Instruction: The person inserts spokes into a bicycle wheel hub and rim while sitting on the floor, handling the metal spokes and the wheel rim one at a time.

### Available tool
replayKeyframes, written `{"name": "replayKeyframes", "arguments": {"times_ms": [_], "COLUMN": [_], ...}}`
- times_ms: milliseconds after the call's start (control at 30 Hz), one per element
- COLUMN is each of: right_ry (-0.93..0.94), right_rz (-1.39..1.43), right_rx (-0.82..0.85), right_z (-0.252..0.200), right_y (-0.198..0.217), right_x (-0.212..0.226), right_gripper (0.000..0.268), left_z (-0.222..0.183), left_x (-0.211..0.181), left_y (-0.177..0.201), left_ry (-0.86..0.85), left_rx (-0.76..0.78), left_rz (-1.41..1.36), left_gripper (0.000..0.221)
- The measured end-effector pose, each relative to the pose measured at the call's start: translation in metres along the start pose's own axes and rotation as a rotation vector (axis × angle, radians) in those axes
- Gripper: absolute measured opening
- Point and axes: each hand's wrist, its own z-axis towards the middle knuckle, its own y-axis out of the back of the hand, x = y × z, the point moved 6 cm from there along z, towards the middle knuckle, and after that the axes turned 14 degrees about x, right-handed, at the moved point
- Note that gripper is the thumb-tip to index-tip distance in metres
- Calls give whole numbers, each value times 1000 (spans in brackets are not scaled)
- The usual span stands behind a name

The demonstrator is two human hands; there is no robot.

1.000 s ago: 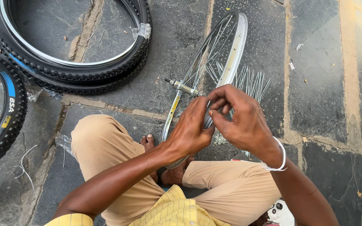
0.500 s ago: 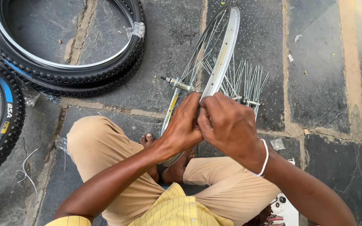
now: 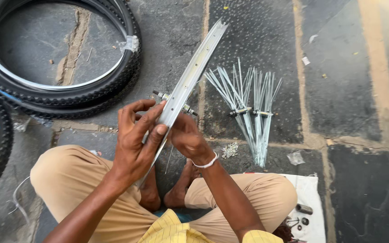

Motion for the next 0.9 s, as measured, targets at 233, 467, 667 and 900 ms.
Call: {"name": "replayKeyframes", "arguments": {"times_ms": [233, 467, 667, 900], "right_ry": [-72, -60, -21, 138], "right_rz": [-87, -75, -27, 72], "right_rx": [-92, -58, 8, 32], "right_z": [12, 20, 24, 25], "right_y": [10, 3, 8, -10], "right_x": [-26, -26, -14, 0], "right_gripper": [32, 31, 29, 52], "left_z": [3, 4, -2, 0], "left_x": [6, 18, 18, 15], "left_y": [5, -3, -1, 0], "left_ry": [33, 169, 40, 112], "left_rx": [25, 56, 55, 54], "left_rz": [-23, -249, 27, -22], "left_gripper": [42, 46, 44, 51]}}
